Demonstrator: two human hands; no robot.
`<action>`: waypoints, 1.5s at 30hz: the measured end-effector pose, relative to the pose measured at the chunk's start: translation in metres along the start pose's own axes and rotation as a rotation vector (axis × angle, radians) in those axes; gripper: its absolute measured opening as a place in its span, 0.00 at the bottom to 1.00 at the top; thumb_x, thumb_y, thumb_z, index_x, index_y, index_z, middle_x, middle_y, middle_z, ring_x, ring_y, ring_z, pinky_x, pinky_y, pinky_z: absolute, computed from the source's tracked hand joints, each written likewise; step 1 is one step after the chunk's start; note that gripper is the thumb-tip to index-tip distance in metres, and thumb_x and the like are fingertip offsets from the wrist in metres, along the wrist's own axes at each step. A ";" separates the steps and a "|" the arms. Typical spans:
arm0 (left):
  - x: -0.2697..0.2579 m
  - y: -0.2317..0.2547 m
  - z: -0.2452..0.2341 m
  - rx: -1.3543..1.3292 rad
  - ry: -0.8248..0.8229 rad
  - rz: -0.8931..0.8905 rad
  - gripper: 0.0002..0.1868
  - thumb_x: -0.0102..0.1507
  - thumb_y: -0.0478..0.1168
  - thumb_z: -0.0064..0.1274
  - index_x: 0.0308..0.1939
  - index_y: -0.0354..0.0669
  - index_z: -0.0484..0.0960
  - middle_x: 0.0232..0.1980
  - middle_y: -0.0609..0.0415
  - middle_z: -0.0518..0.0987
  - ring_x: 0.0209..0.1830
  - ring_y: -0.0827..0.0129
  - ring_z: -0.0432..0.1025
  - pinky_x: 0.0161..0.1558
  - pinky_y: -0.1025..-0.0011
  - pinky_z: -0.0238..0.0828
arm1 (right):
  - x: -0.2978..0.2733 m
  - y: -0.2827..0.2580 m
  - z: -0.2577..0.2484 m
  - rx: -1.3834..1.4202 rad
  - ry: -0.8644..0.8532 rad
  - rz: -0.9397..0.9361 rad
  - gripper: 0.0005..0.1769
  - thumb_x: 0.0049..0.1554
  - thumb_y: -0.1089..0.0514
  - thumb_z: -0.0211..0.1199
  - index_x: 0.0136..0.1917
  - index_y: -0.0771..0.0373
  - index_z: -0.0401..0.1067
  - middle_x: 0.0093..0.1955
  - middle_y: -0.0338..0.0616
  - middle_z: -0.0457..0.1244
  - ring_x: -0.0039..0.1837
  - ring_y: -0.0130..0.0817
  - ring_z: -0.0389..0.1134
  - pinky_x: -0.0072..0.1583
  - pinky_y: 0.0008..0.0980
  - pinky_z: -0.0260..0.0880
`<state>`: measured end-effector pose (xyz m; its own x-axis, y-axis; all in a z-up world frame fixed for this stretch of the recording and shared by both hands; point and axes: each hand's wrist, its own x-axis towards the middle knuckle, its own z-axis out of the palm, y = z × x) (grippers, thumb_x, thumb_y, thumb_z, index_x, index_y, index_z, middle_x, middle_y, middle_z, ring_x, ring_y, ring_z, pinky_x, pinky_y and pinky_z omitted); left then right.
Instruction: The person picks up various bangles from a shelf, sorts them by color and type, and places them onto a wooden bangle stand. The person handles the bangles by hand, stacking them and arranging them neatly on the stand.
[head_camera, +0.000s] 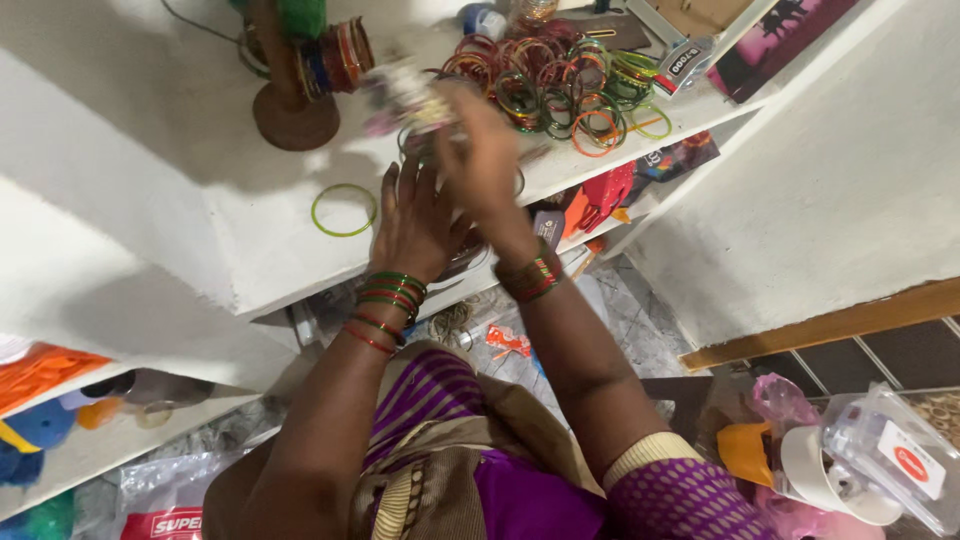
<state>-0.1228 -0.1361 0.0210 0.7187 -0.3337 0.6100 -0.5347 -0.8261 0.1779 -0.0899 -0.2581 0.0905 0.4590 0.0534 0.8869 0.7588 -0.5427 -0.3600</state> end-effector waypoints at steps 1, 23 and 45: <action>0.000 -0.001 0.003 -0.001 -0.032 -0.015 0.31 0.66 0.59 0.51 0.66 0.45 0.72 0.72 0.39 0.65 0.77 0.44 0.51 0.73 0.41 0.45 | 0.000 -0.019 0.014 -0.048 -0.017 -0.102 0.23 0.55 0.60 0.69 0.63 0.58 0.70 0.57 0.52 0.69 0.59 0.50 0.71 0.62 0.43 0.71; -0.008 -0.048 0.005 -1.211 0.789 -0.529 0.33 0.72 0.31 0.43 0.79 0.39 0.49 0.74 0.46 0.61 0.62 0.62 0.65 0.66 0.61 0.70 | -0.049 0.097 -0.028 0.151 0.032 0.359 0.14 0.66 0.71 0.51 0.62 0.67 0.72 0.49 0.45 0.68 0.52 0.29 0.67 0.57 0.28 0.70; 0.035 -0.039 0.013 0.131 0.009 -0.159 0.16 0.66 0.36 0.48 0.52 0.56 0.87 0.71 0.40 0.67 0.76 0.41 0.52 0.71 0.40 0.45 | -0.050 0.085 -0.014 -0.292 -0.111 0.363 0.18 0.58 0.64 0.58 0.57 0.46 0.77 0.54 0.39 0.66 0.58 0.45 0.64 0.59 0.46 0.64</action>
<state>-0.0707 -0.1212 0.0251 0.7852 -0.1903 0.5893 -0.3518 -0.9202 0.1716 -0.0547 -0.3187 0.0197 0.7287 -0.1027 0.6770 0.3863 -0.7546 -0.5303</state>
